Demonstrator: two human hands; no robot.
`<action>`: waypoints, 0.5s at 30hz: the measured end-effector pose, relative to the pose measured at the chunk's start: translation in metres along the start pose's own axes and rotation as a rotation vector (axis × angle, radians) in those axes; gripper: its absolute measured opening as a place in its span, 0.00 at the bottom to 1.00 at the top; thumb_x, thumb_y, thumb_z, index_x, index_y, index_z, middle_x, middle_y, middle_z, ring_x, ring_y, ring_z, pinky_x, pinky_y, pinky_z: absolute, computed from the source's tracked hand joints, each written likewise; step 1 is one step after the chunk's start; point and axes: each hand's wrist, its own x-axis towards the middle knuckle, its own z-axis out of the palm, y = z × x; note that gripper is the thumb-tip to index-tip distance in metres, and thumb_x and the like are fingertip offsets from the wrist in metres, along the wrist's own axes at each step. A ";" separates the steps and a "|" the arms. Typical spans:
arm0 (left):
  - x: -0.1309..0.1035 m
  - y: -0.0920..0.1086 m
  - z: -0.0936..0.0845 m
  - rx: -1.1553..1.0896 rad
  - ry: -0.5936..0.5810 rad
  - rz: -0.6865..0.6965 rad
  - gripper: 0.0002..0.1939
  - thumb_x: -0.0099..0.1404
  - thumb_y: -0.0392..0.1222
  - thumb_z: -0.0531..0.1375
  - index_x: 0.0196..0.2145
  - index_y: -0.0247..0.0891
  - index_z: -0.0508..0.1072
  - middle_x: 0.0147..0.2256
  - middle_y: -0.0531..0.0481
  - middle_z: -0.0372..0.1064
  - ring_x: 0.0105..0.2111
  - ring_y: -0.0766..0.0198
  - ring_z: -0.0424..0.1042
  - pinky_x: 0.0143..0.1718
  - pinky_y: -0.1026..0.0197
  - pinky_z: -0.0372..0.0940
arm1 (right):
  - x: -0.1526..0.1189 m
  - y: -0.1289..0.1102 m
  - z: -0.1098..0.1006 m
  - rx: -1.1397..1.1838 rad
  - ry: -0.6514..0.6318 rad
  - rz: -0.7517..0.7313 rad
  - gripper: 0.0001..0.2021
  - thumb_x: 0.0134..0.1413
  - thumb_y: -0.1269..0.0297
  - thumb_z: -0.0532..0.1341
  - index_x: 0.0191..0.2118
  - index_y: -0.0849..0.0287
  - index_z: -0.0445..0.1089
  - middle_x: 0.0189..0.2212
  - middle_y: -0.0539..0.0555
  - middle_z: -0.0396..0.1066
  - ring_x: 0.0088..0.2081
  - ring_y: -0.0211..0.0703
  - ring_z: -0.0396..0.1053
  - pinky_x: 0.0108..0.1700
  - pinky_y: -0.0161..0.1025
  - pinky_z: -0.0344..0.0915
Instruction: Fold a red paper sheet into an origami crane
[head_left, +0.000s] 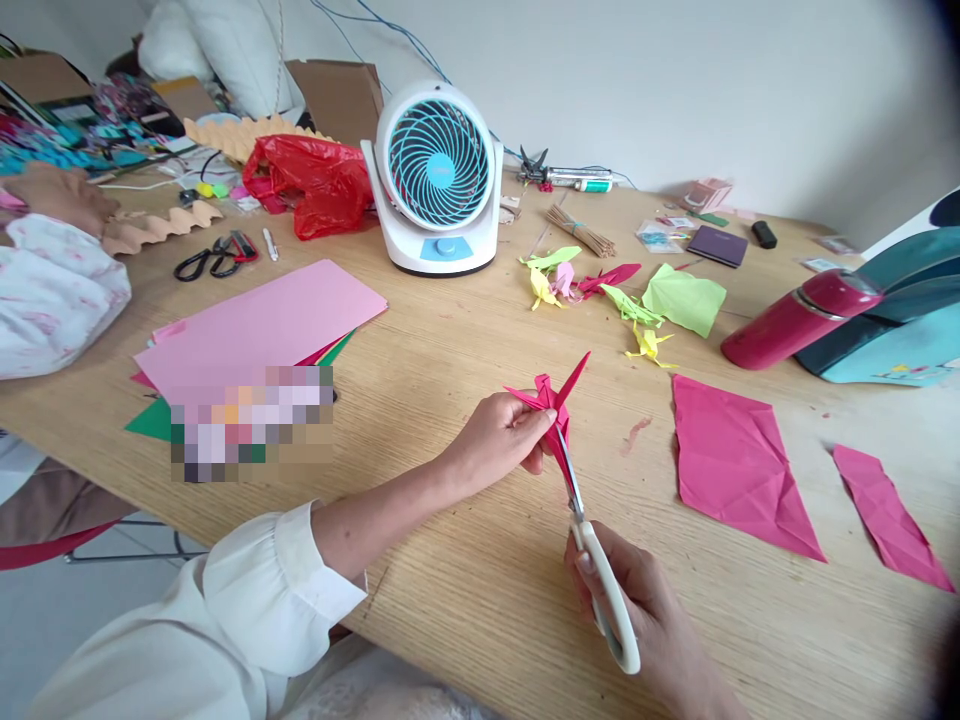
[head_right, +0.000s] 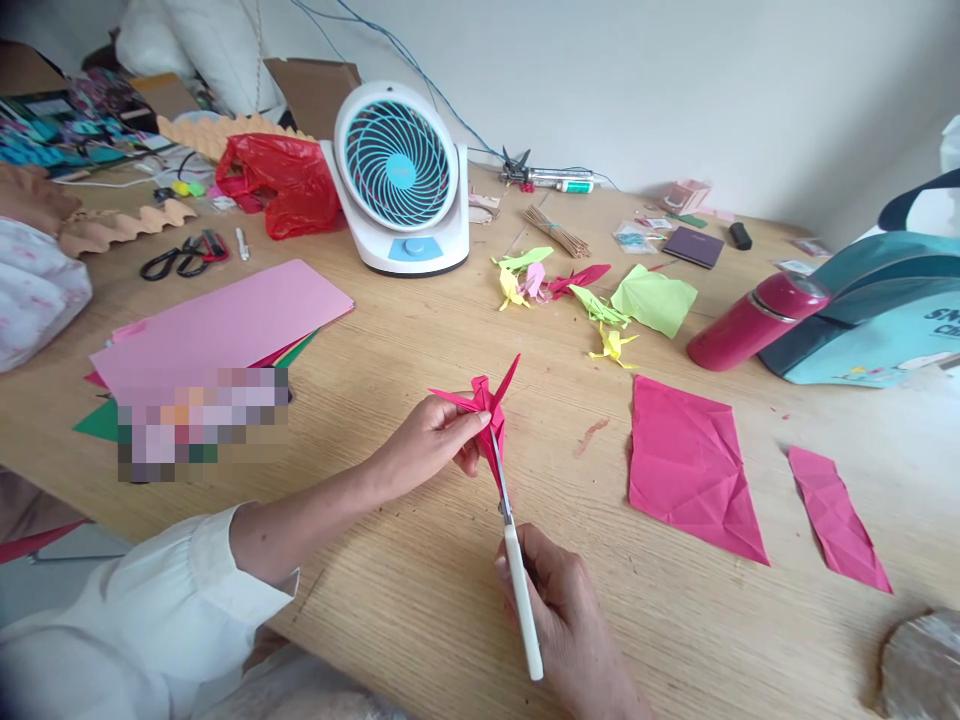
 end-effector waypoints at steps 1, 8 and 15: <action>0.000 -0.001 0.000 0.012 0.005 0.003 0.14 0.69 0.44 0.54 0.29 0.34 0.70 0.24 0.52 0.69 0.19 0.69 0.70 0.23 0.67 0.68 | 0.000 0.000 0.000 -0.002 0.003 -0.001 0.23 0.66 0.42 0.51 0.29 0.57 0.61 0.21 0.47 0.58 0.24 0.36 0.54 0.27 0.35 0.51; -0.002 -0.004 0.003 0.101 0.058 0.100 0.13 0.70 0.45 0.53 0.31 0.35 0.70 0.23 0.54 0.66 0.20 0.70 0.69 0.23 0.68 0.65 | 0.000 0.000 0.000 -0.039 0.023 -0.004 0.23 0.66 0.43 0.51 0.28 0.57 0.61 0.22 0.46 0.58 0.25 0.36 0.53 0.28 0.36 0.51; -0.004 -0.006 0.004 0.286 0.124 0.288 0.11 0.70 0.41 0.53 0.32 0.35 0.70 0.24 0.55 0.64 0.21 0.72 0.68 0.23 0.70 0.62 | 0.000 -0.002 0.001 -0.034 0.033 0.003 0.24 0.66 0.43 0.51 0.27 0.57 0.60 0.21 0.46 0.58 0.25 0.36 0.53 0.27 0.36 0.51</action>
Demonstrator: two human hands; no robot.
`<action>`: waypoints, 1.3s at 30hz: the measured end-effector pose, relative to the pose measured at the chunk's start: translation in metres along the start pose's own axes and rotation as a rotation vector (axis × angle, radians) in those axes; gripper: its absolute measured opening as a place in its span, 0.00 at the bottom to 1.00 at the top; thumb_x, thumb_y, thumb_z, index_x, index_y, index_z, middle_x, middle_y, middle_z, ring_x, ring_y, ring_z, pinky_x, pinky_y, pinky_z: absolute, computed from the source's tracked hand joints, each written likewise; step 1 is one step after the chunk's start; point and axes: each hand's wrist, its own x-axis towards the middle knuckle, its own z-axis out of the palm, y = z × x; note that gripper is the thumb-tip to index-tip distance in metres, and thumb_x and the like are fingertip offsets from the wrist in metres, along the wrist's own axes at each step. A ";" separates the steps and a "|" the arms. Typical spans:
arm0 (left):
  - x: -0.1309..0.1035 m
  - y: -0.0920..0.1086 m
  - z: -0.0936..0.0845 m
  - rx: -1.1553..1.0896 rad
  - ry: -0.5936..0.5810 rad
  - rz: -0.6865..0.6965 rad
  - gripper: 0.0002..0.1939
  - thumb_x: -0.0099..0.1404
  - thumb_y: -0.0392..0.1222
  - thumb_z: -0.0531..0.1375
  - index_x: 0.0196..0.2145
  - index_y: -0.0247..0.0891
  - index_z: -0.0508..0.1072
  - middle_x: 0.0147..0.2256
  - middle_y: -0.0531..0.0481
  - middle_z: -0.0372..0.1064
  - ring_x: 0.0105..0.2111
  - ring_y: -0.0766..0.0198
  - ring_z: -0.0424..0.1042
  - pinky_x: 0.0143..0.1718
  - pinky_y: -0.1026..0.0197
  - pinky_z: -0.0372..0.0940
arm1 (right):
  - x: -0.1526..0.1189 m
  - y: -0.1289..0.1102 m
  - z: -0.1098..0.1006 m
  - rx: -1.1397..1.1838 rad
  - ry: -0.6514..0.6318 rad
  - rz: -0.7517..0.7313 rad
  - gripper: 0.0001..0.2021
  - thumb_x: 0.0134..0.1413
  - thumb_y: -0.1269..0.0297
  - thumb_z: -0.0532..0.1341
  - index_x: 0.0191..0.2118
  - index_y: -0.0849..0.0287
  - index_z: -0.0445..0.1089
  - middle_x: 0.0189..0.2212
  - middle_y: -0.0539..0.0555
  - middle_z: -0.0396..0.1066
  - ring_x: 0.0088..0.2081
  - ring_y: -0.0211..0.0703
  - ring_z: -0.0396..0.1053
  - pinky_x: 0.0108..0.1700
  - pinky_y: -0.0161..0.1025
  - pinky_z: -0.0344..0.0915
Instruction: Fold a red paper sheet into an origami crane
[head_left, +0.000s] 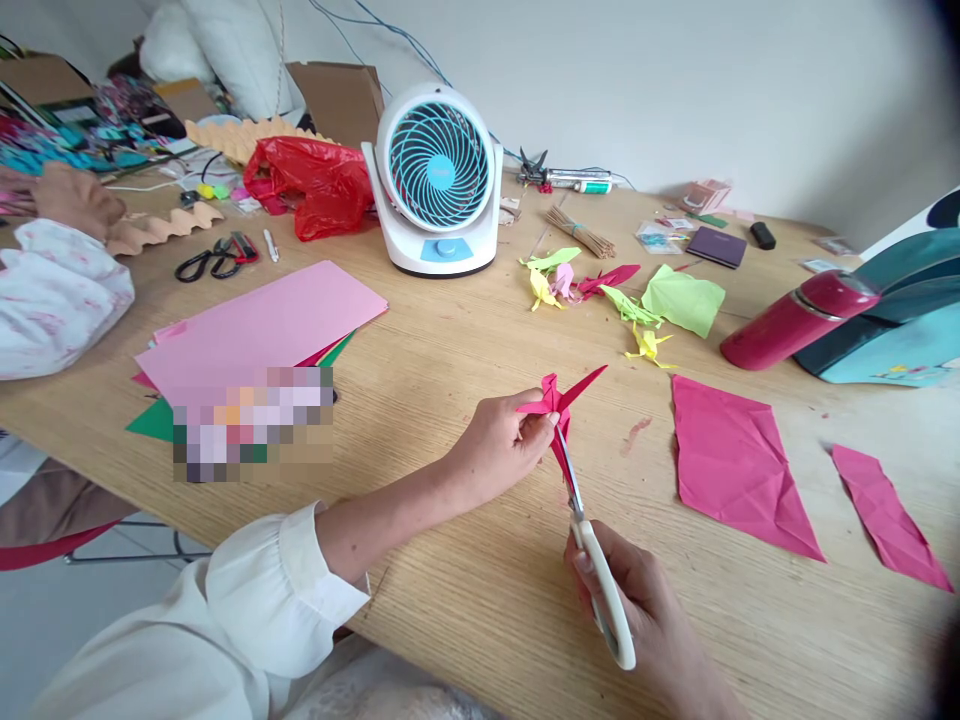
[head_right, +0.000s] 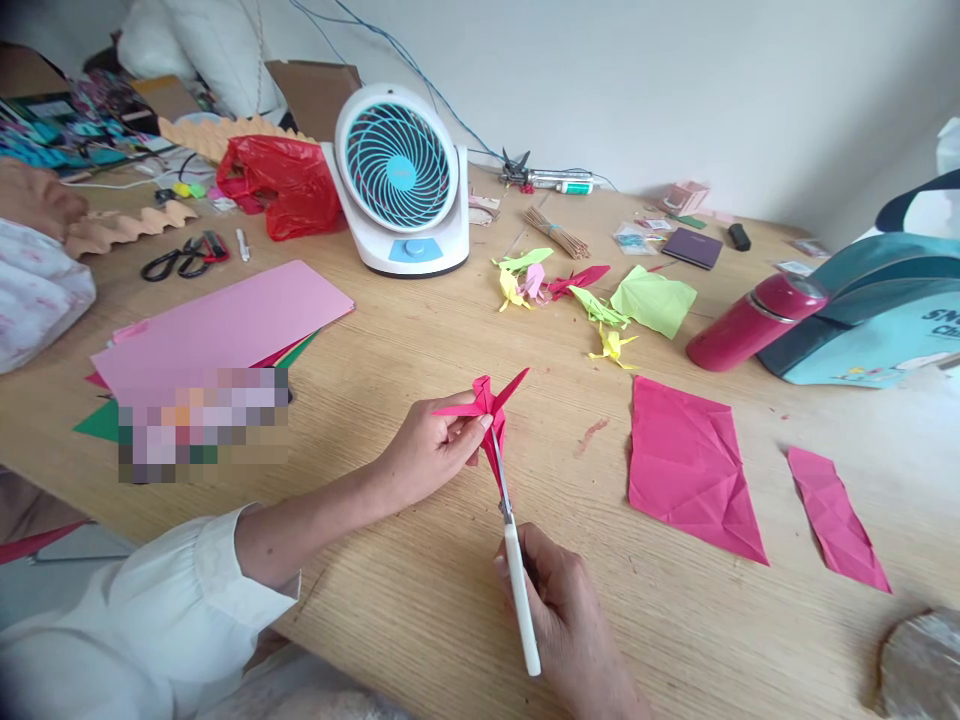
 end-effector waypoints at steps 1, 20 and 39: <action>0.000 0.000 0.000 -0.003 -0.002 0.005 0.11 0.70 0.41 0.53 0.32 0.35 0.70 0.25 0.55 0.65 0.21 0.72 0.68 0.23 0.70 0.62 | 0.000 0.000 0.000 0.003 0.000 -0.001 0.24 0.66 0.43 0.51 0.27 0.57 0.60 0.21 0.46 0.58 0.25 0.36 0.53 0.27 0.36 0.51; 0.003 0.000 -0.001 -0.189 -0.086 -0.155 0.15 0.70 0.47 0.54 0.31 0.35 0.70 0.24 0.54 0.65 0.21 0.70 0.67 0.25 0.68 0.66 | 0.001 0.000 0.000 0.017 -0.007 0.029 0.24 0.66 0.41 0.51 0.28 0.56 0.58 0.21 0.45 0.55 0.24 0.36 0.52 0.27 0.37 0.48; 0.012 -0.006 -0.009 -0.205 -0.028 -0.147 0.17 0.69 0.51 0.56 0.32 0.34 0.72 0.20 0.54 0.65 0.20 0.70 0.66 0.23 0.68 0.62 | 0.003 -0.001 0.000 0.045 0.010 0.016 0.23 0.64 0.42 0.55 0.28 0.58 0.61 0.22 0.45 0.54 0.25 0.35 0.50 0.26 0.35 0.47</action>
